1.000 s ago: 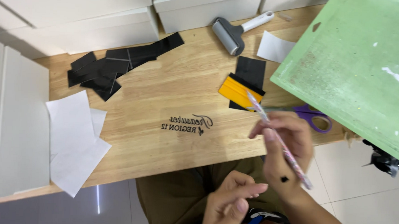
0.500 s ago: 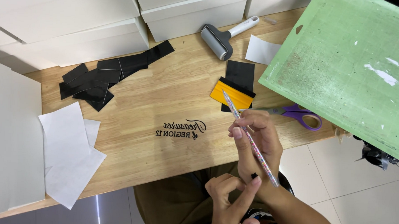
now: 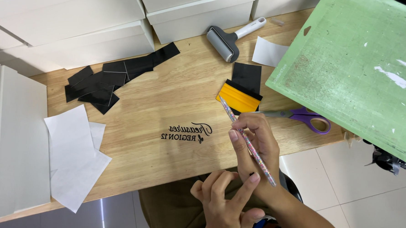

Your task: Using a precision weeding tool to remove excess vinyl from a cut decal on a wooden surface.

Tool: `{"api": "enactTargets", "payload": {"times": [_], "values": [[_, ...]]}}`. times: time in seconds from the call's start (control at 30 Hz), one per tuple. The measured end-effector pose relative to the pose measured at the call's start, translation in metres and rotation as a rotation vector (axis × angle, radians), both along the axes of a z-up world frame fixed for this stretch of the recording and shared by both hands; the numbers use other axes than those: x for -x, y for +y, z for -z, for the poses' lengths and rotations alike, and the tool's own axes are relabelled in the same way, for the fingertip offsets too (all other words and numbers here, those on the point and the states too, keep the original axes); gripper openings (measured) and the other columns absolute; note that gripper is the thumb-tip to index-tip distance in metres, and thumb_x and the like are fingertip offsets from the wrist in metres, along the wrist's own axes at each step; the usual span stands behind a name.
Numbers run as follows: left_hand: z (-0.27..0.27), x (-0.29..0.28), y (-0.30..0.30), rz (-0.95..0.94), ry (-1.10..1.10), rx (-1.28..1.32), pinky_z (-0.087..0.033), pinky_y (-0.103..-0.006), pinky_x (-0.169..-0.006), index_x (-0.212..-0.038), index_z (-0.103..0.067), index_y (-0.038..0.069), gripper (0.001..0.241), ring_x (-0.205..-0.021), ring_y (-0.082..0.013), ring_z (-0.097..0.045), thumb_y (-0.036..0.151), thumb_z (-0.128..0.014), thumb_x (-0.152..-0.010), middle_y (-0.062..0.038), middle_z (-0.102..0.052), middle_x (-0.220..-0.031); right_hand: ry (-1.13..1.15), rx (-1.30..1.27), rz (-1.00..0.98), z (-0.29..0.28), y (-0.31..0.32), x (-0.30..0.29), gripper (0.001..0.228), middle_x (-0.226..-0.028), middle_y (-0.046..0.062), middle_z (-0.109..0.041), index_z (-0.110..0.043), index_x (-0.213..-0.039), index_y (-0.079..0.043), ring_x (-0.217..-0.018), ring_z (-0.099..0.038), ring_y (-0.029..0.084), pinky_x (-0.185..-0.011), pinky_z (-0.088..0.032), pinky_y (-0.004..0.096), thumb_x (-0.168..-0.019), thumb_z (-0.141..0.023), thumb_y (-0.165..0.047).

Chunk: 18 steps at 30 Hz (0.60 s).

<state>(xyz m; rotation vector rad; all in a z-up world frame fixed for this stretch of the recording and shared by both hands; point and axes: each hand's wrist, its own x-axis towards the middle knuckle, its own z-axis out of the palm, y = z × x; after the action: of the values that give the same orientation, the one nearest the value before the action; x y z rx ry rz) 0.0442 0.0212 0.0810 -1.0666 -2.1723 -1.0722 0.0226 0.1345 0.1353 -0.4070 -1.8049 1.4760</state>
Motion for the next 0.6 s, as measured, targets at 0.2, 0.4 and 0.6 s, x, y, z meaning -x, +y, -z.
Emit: {"api": "enactTargets", "payload": {"times": [0.2, 0.4, 0.6], "values": [[0.017, 0.007, -0.006, -0.029, 0.047, 0.048, -0.032, -0.0439, -0.095, -0.140, -0.055, 0.039, 0.049, -0.111, -0.0199, -0.061, 0.064, -0.027, -0.109, -0.005, -0.059, -0.122, -0.024, 0.008, -0.033, -0.001, -0.002, -0.001, 0.002, -0.103, 0.004, -0.055, -0.060, -0.103, -0.011, -0.093, -0.054, 0.013, -0.075, -0.048, 0.025, -0.102, -0.059, -0.011], [0.026, 0.012, -0.007, -0.061, 0.056, 0.069, -0.033, -0.0446, -0.094, -0.139, -0.053, 0.041, 0.049, -0.112, -0.0219, -0.062, 0.069, -0.030, -0.106, -0.006, -0.060, -0.127, -0.017, 0.031, -0.057, -0.002, -0.003, -0.001, 0.004, -0.104, 0.006, -0.055, -0.060, -0.105, -0.010, -0.096, -0.054, 0.015, -0.078, -0.049, 0.026, -0.102, -0.059, -0.012], [0.019, 0.026, -0.007, -0.040, -0.045, 0.031, -0.037, -0.0482, -0.100, -0.132, -0.062, 0.027, 0.061, -0.115, -0.0291, -0.061, 0.068, -0.027, -0.104, -0.013, -0.062, -0.127, 0.019, 0.028, -0.071, 0.006, -0.001, -0.003, 0.006, -0.105, 0.008, -0.056, -0.059, -0.108, -0.007, -0.094, -0.055, 0.016, -0.079, -0.050, 0.026, -0.102, -0.058, -0.008]]}}
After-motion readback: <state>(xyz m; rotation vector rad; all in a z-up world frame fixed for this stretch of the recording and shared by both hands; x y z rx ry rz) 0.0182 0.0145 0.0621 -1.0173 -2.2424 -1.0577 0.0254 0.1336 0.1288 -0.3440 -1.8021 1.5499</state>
